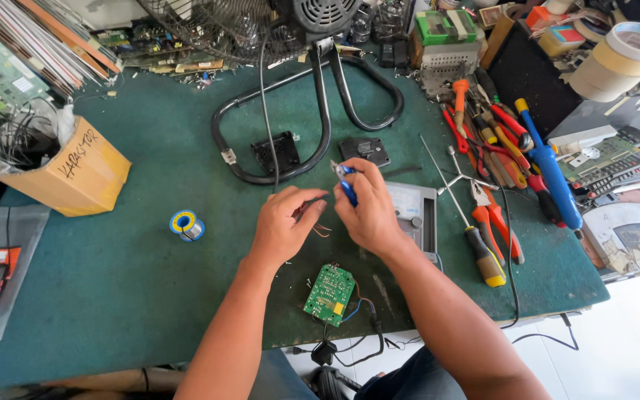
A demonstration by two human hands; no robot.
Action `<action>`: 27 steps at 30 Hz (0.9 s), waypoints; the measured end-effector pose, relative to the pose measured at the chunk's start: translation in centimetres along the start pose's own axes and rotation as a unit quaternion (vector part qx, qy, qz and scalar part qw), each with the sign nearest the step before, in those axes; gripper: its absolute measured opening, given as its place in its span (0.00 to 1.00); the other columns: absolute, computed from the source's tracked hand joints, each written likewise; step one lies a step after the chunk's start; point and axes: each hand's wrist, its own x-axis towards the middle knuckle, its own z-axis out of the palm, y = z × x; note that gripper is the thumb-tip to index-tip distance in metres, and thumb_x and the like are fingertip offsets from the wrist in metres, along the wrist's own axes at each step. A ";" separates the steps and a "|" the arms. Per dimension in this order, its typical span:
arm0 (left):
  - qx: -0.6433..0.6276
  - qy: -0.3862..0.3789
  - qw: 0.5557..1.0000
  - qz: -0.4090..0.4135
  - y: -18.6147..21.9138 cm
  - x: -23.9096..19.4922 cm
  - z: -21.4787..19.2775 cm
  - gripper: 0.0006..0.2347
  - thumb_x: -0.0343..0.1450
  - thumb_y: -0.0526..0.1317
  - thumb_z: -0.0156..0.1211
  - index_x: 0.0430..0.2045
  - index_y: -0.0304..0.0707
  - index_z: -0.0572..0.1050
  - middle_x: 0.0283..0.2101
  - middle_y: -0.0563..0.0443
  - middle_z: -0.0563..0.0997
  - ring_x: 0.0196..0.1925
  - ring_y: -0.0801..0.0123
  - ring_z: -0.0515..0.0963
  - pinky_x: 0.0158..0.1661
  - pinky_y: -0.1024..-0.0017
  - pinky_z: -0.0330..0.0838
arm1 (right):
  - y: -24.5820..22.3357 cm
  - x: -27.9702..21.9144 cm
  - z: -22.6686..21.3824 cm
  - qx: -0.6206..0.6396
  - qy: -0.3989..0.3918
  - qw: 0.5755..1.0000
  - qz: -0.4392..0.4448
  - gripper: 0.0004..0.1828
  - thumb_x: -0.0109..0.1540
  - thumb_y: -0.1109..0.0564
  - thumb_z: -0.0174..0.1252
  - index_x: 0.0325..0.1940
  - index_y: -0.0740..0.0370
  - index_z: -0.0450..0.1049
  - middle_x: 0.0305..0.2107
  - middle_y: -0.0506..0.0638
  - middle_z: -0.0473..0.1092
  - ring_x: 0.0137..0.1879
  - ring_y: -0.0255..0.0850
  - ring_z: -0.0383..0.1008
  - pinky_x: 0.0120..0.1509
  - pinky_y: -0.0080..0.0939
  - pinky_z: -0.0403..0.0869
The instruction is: The person solders a small black component onto a green circuit board using a soldering iron and solder wire. They then use pliers to strip the insulation from a red wire and prepare it for connection.
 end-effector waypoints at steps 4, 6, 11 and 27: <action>-0.003 0.026 0.999 0.018 -0.4 0.0 0.1 0.05 0.74 0.43 0.69 0.40 0.51 0.86 0.23 0.55 0.75 0.28 0.62 0.81 0.40 0.69 0.74 | 1.0 -0.7 0.0 0.066 -0.024 0.996 0.058 0.04 0.67 0.61 0.62 0.43 0.65 0.77 0.52 0.59 0.72 0.52 0.63 0.80 0.55 0.53 0.78; -0.018 0.030 0.999 0.021 -0.6 0.0 -0.3 0.04 0.75 0.41 0.68 0.40 0.48 0.86 0.22 0.55 0.75 0.26 0.62 0.80 0.39 0.69 0.72 | 1.0 -0.6 -0.2 0.122 -0.028 0.988 0.094 0.04 0.65 0.59 0.68 0.41 0.61 0.82 0.50 0.55 0.75 0.50 0.55 0.81 0.56 0.48 0.78; -0.017 0.038 0.999 0.027 -0.8 0.1 -0.6 0.05 0.74 0.40 0.68 0.41 0.48 0.86 0.23 0.55 0.76 0.26 0.63 0.80 0.40 0.69 0.73 | 0.0 0.1 -0.6 0.129 -0.045 0.985 0.107 0.10 0.63 0.55 0.72 0.47 0.57 0.86 0.51 0.54 0.74 0.53 0.51 0.81 0.59 0.48 0.78; -0.039 -0.003 0.999 0.018 -0.7 0.3 -0.9 0.05 0.78 0.41 0.63 0.33 0.50 0.84 0.24 0.55 0.76 0.30 0.60 0.82 0.42 0.70 0.74 | 0.4 -0.2 -0.5 0.053 0.037 0.986 0.152 0.03 0.66 0.56 0.70 0.41 0.57 0.84 0.51 0.54 0.72 0.56 0.55 0.81 0.63 0.52 0.76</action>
